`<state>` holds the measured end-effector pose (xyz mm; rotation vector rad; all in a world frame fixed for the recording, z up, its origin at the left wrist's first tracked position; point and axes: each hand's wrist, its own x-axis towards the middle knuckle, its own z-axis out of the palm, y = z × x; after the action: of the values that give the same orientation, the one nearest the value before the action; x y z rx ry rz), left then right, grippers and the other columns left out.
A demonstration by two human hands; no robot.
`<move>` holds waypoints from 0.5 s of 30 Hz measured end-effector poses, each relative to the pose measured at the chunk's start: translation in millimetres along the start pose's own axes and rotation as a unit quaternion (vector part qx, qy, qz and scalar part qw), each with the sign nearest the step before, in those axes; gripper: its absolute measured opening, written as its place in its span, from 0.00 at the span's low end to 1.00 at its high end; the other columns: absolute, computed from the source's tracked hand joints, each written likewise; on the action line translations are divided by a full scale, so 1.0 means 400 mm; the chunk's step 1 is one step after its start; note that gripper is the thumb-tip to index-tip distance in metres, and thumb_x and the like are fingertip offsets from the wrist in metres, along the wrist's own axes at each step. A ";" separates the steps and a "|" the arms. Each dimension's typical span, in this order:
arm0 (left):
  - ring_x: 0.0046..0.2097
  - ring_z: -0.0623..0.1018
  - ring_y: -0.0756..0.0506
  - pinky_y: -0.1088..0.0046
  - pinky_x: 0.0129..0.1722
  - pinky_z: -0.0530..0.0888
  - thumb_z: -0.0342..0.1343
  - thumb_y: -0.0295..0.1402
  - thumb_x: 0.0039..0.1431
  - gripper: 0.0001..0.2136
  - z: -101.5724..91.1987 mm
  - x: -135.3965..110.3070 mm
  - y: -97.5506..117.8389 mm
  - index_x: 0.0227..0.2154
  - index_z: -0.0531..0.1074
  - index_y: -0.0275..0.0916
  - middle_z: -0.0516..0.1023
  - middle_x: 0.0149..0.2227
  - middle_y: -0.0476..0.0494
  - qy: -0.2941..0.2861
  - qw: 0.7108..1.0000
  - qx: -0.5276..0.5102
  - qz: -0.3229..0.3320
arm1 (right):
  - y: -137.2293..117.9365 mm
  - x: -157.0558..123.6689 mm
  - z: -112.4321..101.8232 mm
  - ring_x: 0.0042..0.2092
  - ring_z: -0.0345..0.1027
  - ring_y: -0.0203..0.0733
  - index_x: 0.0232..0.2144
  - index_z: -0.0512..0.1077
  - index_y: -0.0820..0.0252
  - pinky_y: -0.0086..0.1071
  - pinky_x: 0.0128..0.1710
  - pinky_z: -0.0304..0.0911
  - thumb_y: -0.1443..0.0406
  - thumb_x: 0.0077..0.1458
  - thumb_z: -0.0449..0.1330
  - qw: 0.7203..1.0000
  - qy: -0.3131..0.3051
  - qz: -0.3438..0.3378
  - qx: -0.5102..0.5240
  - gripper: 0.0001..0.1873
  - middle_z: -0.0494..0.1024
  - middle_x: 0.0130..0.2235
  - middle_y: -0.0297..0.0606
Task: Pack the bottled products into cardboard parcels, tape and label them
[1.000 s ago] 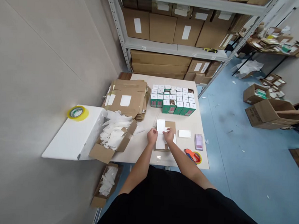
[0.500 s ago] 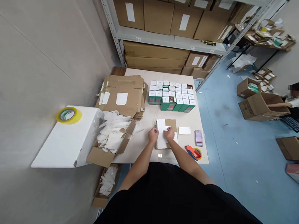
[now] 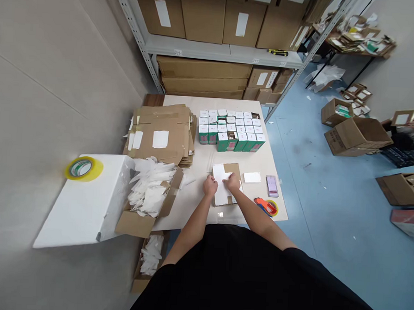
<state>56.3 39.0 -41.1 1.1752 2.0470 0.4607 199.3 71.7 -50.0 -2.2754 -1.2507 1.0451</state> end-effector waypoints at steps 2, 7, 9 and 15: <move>0.47 0.81 0.36 0.62 0.47 0.73 0.62 0.34 0.61 0.10 -0.012 -0.002 0.003 0.45 0.74 0.43 0.82 0.45 0.36 0.004 0.999 0.044 0.007 | 0.000 -0.002 -0.004 0.52 0.75 0.64 0.37 0.69 0.54 0.49 0.50 0.65 0.58 0.46 0.75 1.000 -0.005 -0.016 -0.015 0.21 0.81 0.42 0.50; 0.71 0.63 0.30 0.52 0.66 0.64 0.64 0.42 0.61 0.25 -0.022 0.032 0.042 0.61 0.71 0.46 0.69 0.67 0.30 -0.062 0.974 0.128 0.174 | 0.018 -0.036 -0.028 0.53 0.72 0.57 0.45 0.72 0.54 0.45 0.54 0.64 0.61 0.54 0.70 0.992 0.010 -0.114 -0.062 0.17 0.81 0.48 0.48; 0.76 0.50 0.26 0.45 0.70 0.57 0.64 0.50 0.59 0.33 -0.017 0.063 0.060 0.66 0.68 0.49 0.58 0.74 0.35 -0.127 0.962 0.150 0.191 | 0.047 -0.053 -0.055 0.57 0.69 0.54 0.49 0.72 0.54 0.44 0.58 0.62 0.62 0.59 0.64 0.984 0.034 -0.163 -0.062 0.16 0.79 0.54 0.47; 0.76 0.43 0.19 0.35 0.68 0.57 0.64 0.56 0.54 0.45 -0.005 0.147 0.064 0.73 0.56 0.59 0.39 0.80 0.47 -0.217 0.951 0.184 0.123 | 0.170 -0.083 -0.145 0.62 0.68 0.56 0.56 0.75 0.57 0.45 0.62 0.62 0.57 0.59 0.62 0.995 0.041 -0.068 0.055 0.24 0.79 0.57 0.49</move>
<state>51.0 102.6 -48.2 1.6026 1.6475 -0.0788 270.2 9.5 -37.2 -2.0973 -1.2637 0.9371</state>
